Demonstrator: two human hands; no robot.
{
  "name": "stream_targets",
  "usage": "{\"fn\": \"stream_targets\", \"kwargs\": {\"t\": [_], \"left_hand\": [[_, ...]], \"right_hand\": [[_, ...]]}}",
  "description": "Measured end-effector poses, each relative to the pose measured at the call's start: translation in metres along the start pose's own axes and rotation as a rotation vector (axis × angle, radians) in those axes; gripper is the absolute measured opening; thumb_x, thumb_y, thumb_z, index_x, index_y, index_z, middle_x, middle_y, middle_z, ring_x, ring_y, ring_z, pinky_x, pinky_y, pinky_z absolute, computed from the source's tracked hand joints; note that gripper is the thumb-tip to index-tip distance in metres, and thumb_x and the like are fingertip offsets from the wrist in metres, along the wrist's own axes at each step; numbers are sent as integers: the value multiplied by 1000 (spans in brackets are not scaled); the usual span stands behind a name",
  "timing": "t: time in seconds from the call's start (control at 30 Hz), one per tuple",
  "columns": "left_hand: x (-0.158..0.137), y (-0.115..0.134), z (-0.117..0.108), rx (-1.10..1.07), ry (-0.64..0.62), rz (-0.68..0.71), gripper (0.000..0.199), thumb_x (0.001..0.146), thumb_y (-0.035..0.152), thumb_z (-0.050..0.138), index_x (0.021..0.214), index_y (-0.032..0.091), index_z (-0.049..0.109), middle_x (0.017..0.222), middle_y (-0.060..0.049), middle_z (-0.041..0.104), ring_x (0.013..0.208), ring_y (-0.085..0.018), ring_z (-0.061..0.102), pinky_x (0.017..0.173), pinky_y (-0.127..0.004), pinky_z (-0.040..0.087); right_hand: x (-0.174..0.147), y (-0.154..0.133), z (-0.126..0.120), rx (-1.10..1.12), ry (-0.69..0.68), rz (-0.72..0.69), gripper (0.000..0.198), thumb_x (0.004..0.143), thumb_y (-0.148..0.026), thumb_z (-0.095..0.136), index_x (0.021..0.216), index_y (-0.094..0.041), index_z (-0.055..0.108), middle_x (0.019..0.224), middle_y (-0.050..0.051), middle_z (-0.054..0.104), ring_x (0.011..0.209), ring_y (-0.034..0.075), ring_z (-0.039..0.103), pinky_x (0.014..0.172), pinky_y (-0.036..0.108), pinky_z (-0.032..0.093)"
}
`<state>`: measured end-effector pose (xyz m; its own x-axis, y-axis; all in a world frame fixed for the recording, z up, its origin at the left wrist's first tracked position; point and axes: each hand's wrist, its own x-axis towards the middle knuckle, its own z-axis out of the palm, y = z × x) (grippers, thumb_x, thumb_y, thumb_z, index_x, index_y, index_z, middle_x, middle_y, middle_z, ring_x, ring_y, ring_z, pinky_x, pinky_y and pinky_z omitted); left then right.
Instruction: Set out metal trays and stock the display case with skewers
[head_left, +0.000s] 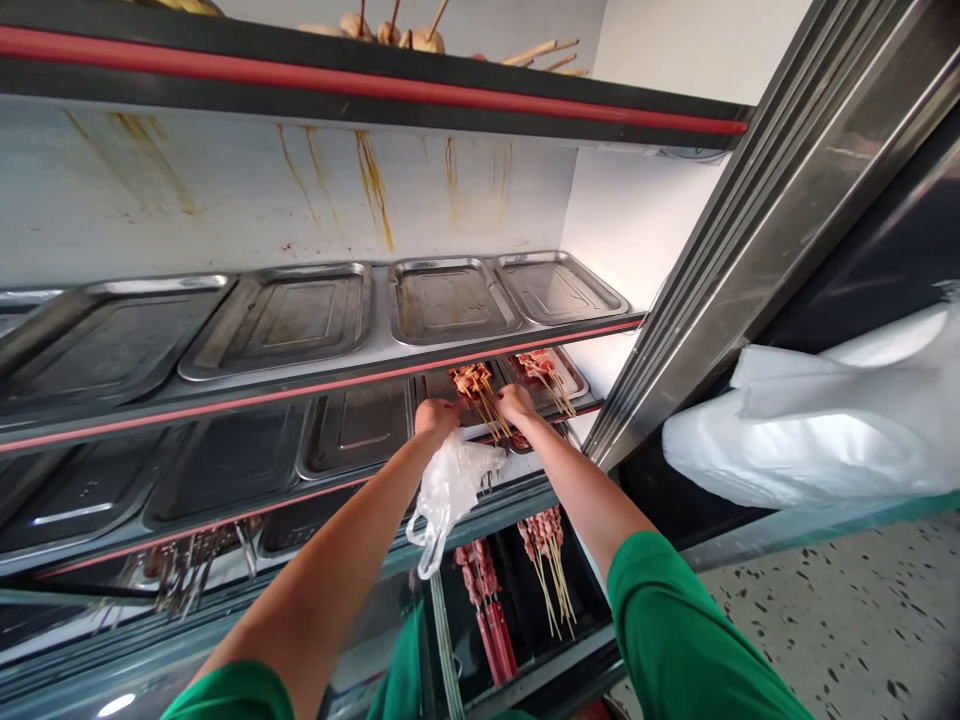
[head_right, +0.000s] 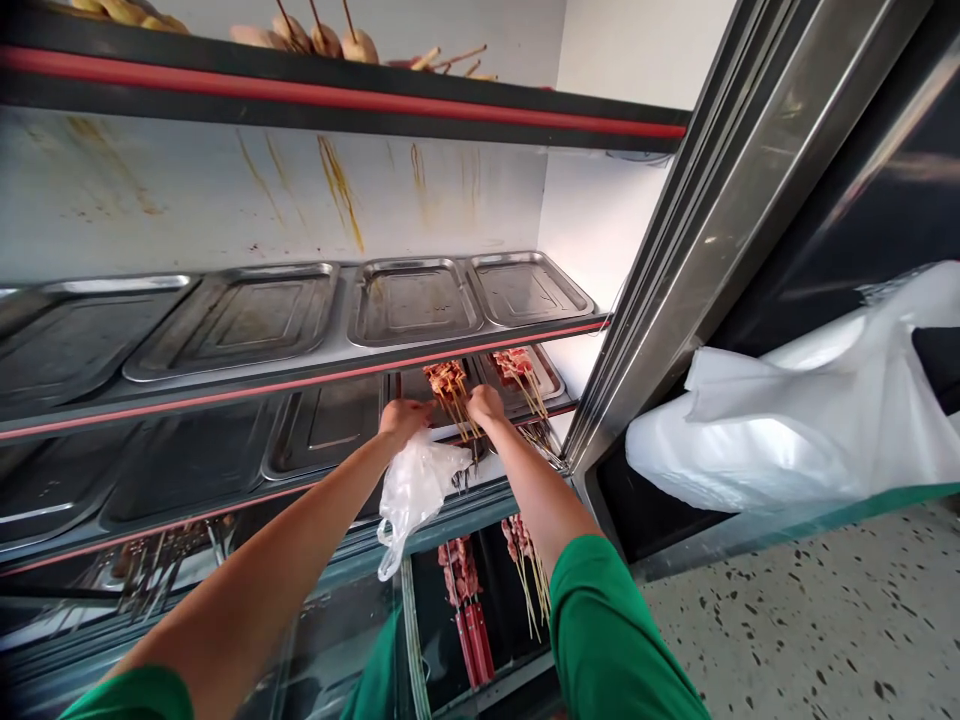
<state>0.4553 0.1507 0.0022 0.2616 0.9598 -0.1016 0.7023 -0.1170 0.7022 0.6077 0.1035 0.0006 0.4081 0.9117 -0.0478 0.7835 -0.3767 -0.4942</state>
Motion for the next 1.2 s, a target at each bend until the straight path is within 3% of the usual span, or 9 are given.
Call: {"fn": "stream_targets", "kwargs": {"t": [0.1,0.27,0.43,0.57,0.77,0.93,1.03,1.2], "left_hand": [[-22,3,-4,131,31,111,31,71,46,67,72,15,66,69,-6,64,68,-19,59,58,-26,37],[-48,11,8,386,-154,321,39,68,58,65,71,19,64,70,-3,63,65,-18,57,51,-25,30],[-48,18,25,448,-148,378,31,76,49,62,73,18,66,72,-4,65,66,-17,57,52,-25,28],[-47,17,27,458,-101,446,23,83,37,60,76,16,68,77,-5,67,71,-16,58,57,-25,31],[-49,10,29,385,-60,435,29,86,41,54,80,16,68,77,-6,68,69,-15,59,58,-24,34],[-50,8,32,366,-9,422,24,82,39,61,89,17,67,84,-7,69,76,-18,61,62,-25,37],[-49,9,33,315,-6,380,21,80,34,64,92,17,68,83,-7,68,77,-18,61,64,-25,39],[-46,13,37,246,-2,265,28,78,41,63,89,17,70,79,-6,67,74,-18,61,63,-26,40]], "right_hand": [[-9,10,-11,21,19,-11,32,84,-41,55,89,-14,72,89,10,71,88,18,65,69,20,44],[-46,31,-19,13,53,-23,34,77,-49,62,80,-16,71,80,9,71,81,21,66,65,24,45],[-68,39,-5,278,-33,-17,22,85,-34,55,93,-17,67,68,3,69,50,13,61,49,20,41],[-65,34,9,244,101,-59,17,85,-24,55,81,-15,68,67,5,68,56,14,63,54,21,42],[-65,38,22,277,169,-129,16,85,-22,54,78,-16,67,69,5,68,65,16,64,60,22,44],[-71,41,23,310,138,-134,19,81,-23,60,98,-16,65,72,3,68,67,16,64,63,22,46],[-75,40,17,162,147,-154,21,84,-17,54,102,-15,65,81,7,69,79,18,64,74,24,45],[-67,43,0,-79,168,-108,26,89,-16,45,100,-15,68,105,11,65,103,21,57,90,27,39]]}}
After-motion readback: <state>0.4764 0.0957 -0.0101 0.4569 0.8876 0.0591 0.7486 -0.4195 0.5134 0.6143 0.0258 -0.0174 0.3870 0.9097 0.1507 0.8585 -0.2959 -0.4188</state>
